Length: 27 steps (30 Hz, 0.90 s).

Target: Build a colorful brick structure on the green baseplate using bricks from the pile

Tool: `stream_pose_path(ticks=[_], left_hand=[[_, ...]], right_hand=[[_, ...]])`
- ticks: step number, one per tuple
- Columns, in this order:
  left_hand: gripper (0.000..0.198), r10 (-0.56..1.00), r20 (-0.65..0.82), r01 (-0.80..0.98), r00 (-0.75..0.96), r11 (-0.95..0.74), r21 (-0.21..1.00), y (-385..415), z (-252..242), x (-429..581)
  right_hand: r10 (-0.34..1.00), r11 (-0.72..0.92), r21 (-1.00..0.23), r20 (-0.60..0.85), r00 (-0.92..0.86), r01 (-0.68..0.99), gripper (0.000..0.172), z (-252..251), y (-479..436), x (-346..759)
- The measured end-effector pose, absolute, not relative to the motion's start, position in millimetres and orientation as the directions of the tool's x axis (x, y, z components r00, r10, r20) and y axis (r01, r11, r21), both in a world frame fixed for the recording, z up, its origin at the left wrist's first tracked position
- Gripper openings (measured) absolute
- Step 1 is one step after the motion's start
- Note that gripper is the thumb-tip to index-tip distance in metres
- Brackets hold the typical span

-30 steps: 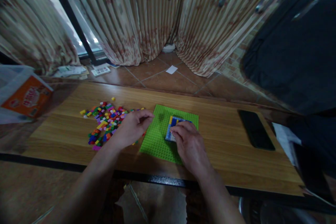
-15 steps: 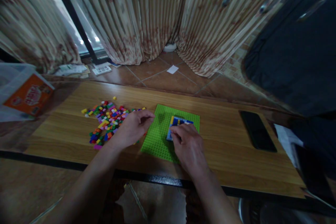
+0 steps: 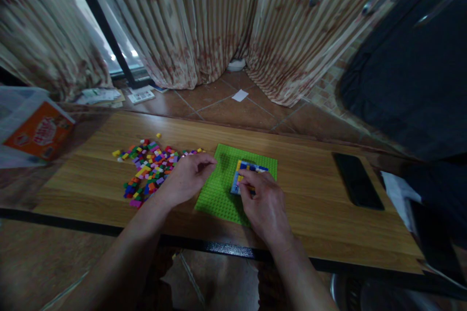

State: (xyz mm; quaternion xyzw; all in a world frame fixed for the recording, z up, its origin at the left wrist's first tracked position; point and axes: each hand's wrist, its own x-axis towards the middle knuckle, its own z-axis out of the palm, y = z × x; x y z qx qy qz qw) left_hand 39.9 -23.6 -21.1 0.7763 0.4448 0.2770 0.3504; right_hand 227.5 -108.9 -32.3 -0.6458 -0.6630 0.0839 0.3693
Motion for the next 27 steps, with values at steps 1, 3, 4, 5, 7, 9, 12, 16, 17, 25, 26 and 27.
stream_pose_path(ticks=[1, 3, 4, 5, 7, 9, 12, 16, 17, 25, 26, 27], left_hand=[[0.020, 0.883, 0.118, 0.494, 0.453, -0.359, 0.792, -24, -21, 41], [0.020, 0.885, 0.109, 0.489, 0.454, -0.349, 0.799, -25, -22, 42], [0.020, 0.885, 0.103, 0.489, 0.453, -0.344, 0.801, -26, -21, 43], [0.020, 0.886, 0.100, 0.491, 0.453, -0.341, 0.802, -27, -21, 44], [0.020, 0.883, 0.095, 0.493, 0.459, -0.343, 0.800, -29, -21, 46], [0.020, 0.878, 0.092, 0.492, 0.470, -0.347, 0.798, -31, -21, 48], [0.020, 0.874, 0.084, 0.499, 0.478, -0.349, 0.793, -33, -21, 51], [0.021, 0.868, 0.084, 0.510, 0.490, -0.363, 0.780, -34, -22, 53], [0.021, 0.866, 0.080, 0.509, 0.494, -0.363, 0.780, -34, -22, 53], [0.020, 0.902, 0.123, 0.457, 0.414, -0.323, 0.829, -24, -19, 36], [0.020, 0.910, 0.139, 0.446, 0.391, -0.320, 0.836, -21, -19, 32], [0.020, 0.919, 0.154, 0.436, 0.362, -0.313, 0.844, -19, -18, 28]], right_hand=[[0.918, 0.152, -0.589, 0.382, 0.108, 0.794, 0.019, -32, -109, 227], [0.919, 0.140, -0.593, 0.376, 0.119, 0.793, 0.018, -32, -108, 226], [0.921, 0.127, -0.598, 0.367, 0.129, 0.791, 0.018, -32, -108, 225], [0.924, 0.112, -0.606, 0.354, 0.141, 0.787, 0.018, -31, -108, 224], [0.932, 0.083, -0.621, 0.324, 0.159, 0.779, 0.019, -30, -108, 221], [0.937, 0.060, -0.631, 0.302, 0.174, 0.773, 0.021, -30, -109, 218], [0.939, 0.024, -0.638, 0.279, 0.202, 0.770, 0.024, -30, -109, 216], [0.944, -0.004, -0.641, 0.251, 0.215, 0.767, 0.029, -30, -109, 215], [0.944, -0.005, -0.647, 0.249, 0.218, 0.763, 0.029, -30, -108, 215], [0.829, 0.040, -0.724, 0.409, 0.382, 0.688, 0.018, -25, -110, 216], [0.818, 0.069, -0.719, 0.438, 0.372, 0.692, 0.016, -25, -111, 215], [0.812, 0.100, -0.710, 0.463, 0.355, 0.697, 0.013, -24, -112, 212]])
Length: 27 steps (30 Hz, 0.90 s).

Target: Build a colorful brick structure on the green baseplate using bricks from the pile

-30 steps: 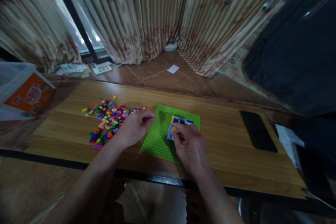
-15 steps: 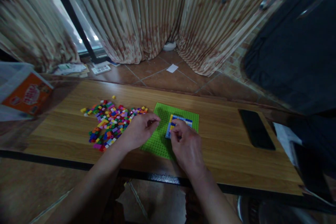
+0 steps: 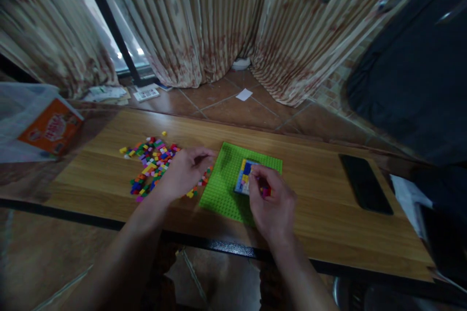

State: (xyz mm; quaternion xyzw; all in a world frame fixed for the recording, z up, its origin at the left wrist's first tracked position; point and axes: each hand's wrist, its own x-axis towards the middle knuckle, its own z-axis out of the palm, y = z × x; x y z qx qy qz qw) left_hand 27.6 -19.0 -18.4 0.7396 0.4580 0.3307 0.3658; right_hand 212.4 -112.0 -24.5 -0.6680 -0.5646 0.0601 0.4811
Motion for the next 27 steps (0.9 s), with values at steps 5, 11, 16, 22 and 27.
stream_pose_path(ticks=[5, 11, 16, 22, 27], left_hand=[[0.018, 0.972, 0.218, 0.339, 0.086, -0.234, 0.911, -6, -19, 9], [0.019, 0.973, 0.190, 0.153, -0.128, -0.170, 0.973, 1, -19, -2], [0.018, 0.979, 0.169, 0.121, -0.115, -0.155, 0.981, -1, -16, -2], [0.018, 0.983, 0.137, 0.098, -0.124, -0.125, 0.987, -2, -14, -6], [0.017, 0.986, 0.120, 0.104, -0.114, -0.108, 0.989, -5, -11, -7]], right_hand=[[0.876, 0.288, -0.667, 0.473, 0.092, 0.688, 0.012, -26, -120, 184], [0.913, 0.386, -0.651, 0.370, -0.171, 0.653, 0.022, -45, -120, 150], [0.941, 0.299, -0.652, 0.323, -0.102, 0.697, 0.023, -55, -111, 142], [0.955, 0.242, -0.659, 0.290, -0.057, 0.712, 0.023, -54, -101, 139], [0.952, 0.215, -0.600, 0.305, -0.029, 0.770, 0.025, -57, -89, 135]])
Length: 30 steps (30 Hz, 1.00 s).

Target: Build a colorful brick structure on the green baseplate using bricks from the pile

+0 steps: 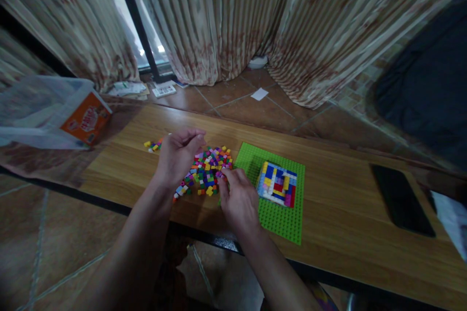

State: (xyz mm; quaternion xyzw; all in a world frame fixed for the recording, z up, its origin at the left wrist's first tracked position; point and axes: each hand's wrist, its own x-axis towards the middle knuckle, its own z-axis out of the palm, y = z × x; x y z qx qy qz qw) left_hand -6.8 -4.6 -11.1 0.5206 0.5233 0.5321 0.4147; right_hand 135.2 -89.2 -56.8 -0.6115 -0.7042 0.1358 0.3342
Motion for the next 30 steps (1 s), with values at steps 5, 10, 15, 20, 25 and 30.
stream_pose_path(ticks=[5, 10, 15, 20, 25, 30], left_hand=[[0.017, 0.988, 0.110, 0.117, -0.112, -0.096, 0.988, -5, -10, -7], [0.017, 0.982, 0.156, 0.159, -0.110, -0.138, 0.978, -4, -10, -9], [0.016, 0.982, 0.152, 0.195, -0.114, -0.128, 0.972, -5, -9, -9], [0.016, 0.984, 0.159, 0.191, -0.085, -0.140, 0.972, -4, -12, -8], [0.015, 0.980, 0.192, 0.241, -0.045, -0.175, 0.955, -4, -12, -3], [0.016, 0.972, 0.233, 0.290, 0.000, -0.223, 0.930, -3, -17, 0]], right_hand=[[0.953, 0.205, -0.560, 0.300, -0.034, 0.803, 0.021, -63, -77, 128], [0.958, 0.204, -0.621, 0.286, -0.023, 0.757, 0.020, -55, -80, 126], [0.945, 0.238, -0.742, 0.325, 0.027, 0.627, 0.016, -27, -98, 153], [0.945, 0.144, -0.812, 0.282, 0.164, 0.566, 0.012, -19, -105, 210], [0.973, 0.034, -0.814, 0.158, 0.165, 0.579, 0.018, -29, -107, 241], [0.978, 0.054, -0.760, 0.171, 0.119, 0.648, 0.018, -33, -109, 245]])
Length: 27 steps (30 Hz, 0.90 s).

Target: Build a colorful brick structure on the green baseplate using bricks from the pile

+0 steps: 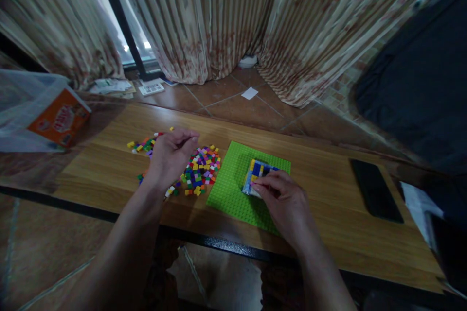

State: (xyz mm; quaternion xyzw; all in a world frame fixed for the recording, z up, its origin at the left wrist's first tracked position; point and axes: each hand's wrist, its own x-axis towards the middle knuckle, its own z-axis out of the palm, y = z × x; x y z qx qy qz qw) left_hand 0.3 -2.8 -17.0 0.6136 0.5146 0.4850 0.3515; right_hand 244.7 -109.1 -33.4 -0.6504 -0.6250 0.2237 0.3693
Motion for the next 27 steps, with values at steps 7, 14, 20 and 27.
stream_pose_path(ticks=[7, 14, 20, 27], left_hand=[[0.019, 0.972, 0.229, 0.389, 0.047, -0.229, 0.892, -2.8, -18.1, 0.9], [0.018, 0.968, 0.243, 0.459, 0.063, -0.245, 0.854, -4.3, -14.6, 2.2], [0.018, 0.964, 0.253, 0.473, 0.080, -0.260, 0.842, -6.3, -12.9, 2.0], [0.018, 0.966, 0.246, 0.476, 0.084, -0.255, 0.842, -7.0, -11.0, 2.2]], right_hand=[[0.963, 0.090, -0.703, 0.243, 0.120, 0.706, 0.015, -35.2, -108.2, 242.1], [0.961, 0.077, -0.662, 0.249, 0.122, 0.745, 0.013, -33.7, -107.9, 238.3], [0.955, 0.037, -0.653, 0.247, 0.166, 0.757, 0.016, -32.9, -107.2, 236.3], [0.955, -0.065, -0.767, 0.137, 0.262, 0.639, 0.016, -29.6, -108.5, 244.5]])
